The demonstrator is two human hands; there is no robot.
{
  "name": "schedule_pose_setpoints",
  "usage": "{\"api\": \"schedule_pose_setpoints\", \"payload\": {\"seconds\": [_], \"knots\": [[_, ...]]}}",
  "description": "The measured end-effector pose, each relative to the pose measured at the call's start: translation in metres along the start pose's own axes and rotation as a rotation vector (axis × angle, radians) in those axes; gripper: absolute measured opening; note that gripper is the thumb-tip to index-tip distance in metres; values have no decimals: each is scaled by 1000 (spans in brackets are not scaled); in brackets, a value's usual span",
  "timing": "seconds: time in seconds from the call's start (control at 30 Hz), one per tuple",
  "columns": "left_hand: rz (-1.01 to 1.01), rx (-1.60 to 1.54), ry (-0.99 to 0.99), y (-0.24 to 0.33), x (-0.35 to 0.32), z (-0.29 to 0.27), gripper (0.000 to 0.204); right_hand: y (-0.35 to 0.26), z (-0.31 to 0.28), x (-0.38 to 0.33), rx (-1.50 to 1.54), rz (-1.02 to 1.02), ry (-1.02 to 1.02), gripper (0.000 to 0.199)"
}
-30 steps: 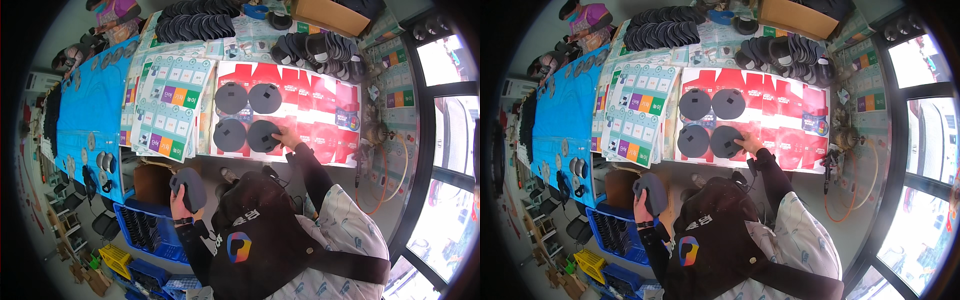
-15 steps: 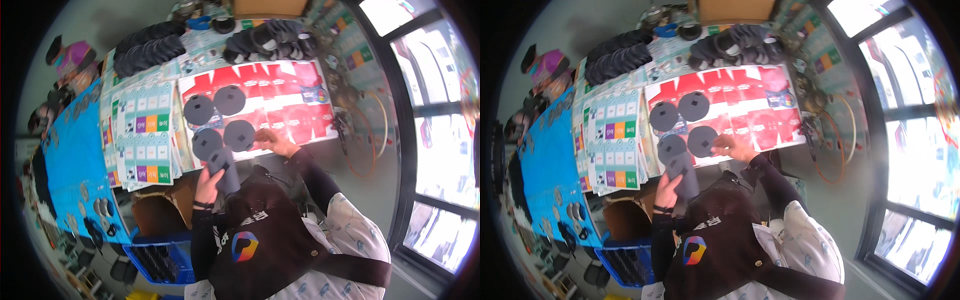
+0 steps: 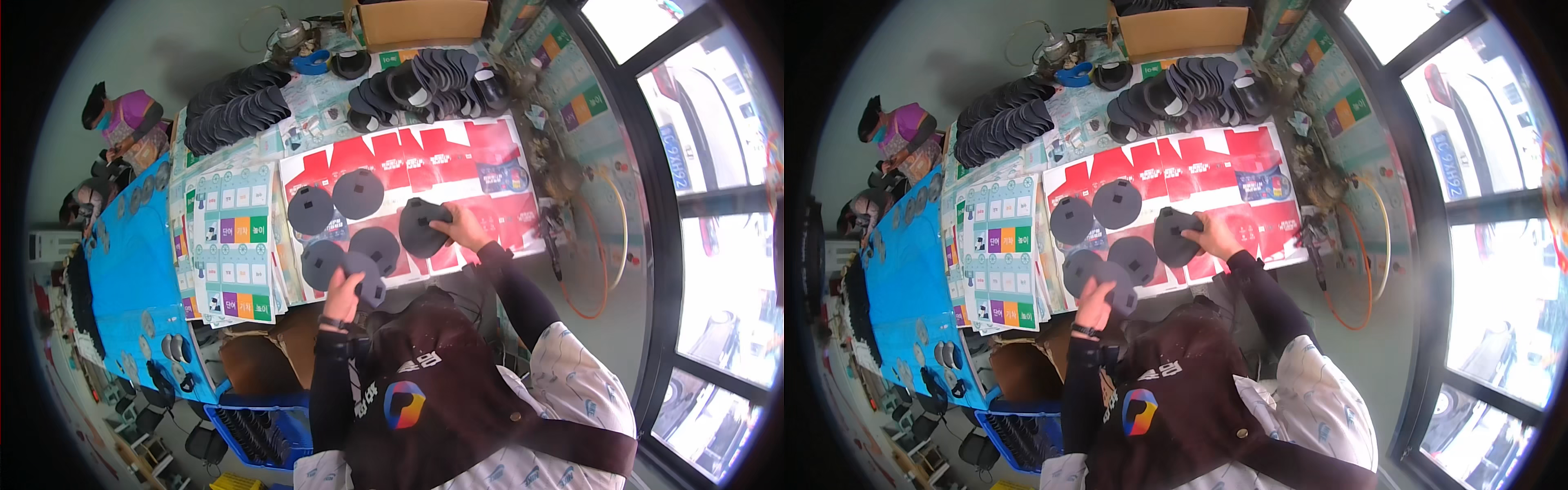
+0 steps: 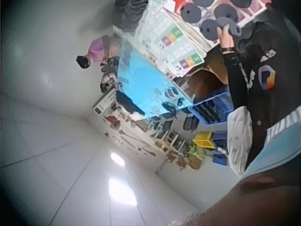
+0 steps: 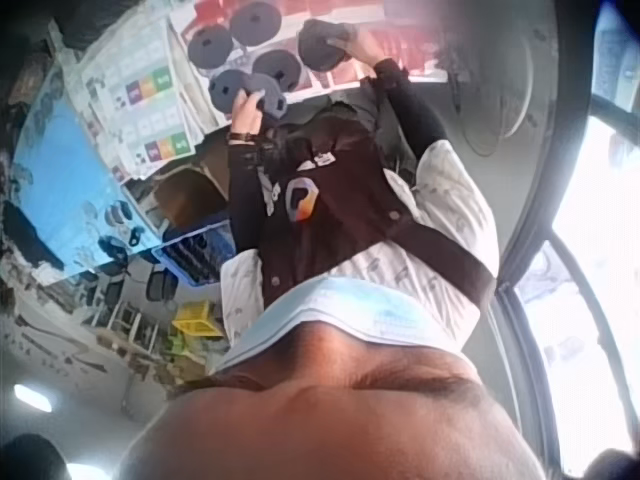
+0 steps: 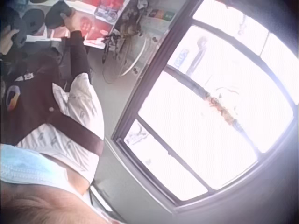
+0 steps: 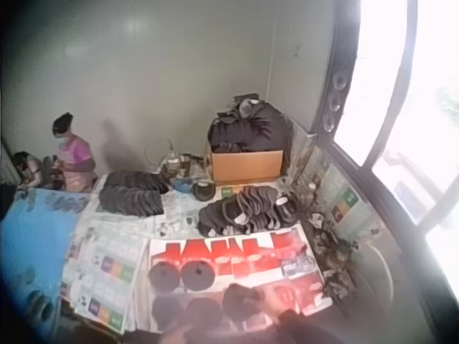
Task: The worker is applying adhesive to circular shoe components on a template and then organizing the pieces.
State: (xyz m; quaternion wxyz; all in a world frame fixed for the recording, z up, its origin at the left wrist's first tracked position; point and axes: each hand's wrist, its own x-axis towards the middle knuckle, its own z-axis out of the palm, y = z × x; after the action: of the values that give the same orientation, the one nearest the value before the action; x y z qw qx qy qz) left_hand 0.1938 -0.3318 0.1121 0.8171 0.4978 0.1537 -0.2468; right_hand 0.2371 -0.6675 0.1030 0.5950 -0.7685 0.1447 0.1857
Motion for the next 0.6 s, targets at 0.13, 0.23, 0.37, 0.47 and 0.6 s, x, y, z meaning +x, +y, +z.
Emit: {"api": "schedule_pose_setpoints", "payload": {"seconds": [0.13, 0.23, 0.37, 0.47, 0.6], "knots": [[-35, -42, 116, 5, -25, -22, 36, 18, -32, 92, -31, -18, 30, 32], [-3, -27, 282, 3, -50, -22, 32, 11, -33, 135, 127, 66, -76, 29], [-16, -144, 528, -9, -71, -18, 29, 21, -28, 171, 142, 71, -150, 25], [41, -142, 586, -14, -79, -13, 27, 31, -23, 183, 139, 15, -119, 25], [76, -116, 640, -12, -82, -7, 27, 25, -22, 183, 116, 30, -138, 26]]}}
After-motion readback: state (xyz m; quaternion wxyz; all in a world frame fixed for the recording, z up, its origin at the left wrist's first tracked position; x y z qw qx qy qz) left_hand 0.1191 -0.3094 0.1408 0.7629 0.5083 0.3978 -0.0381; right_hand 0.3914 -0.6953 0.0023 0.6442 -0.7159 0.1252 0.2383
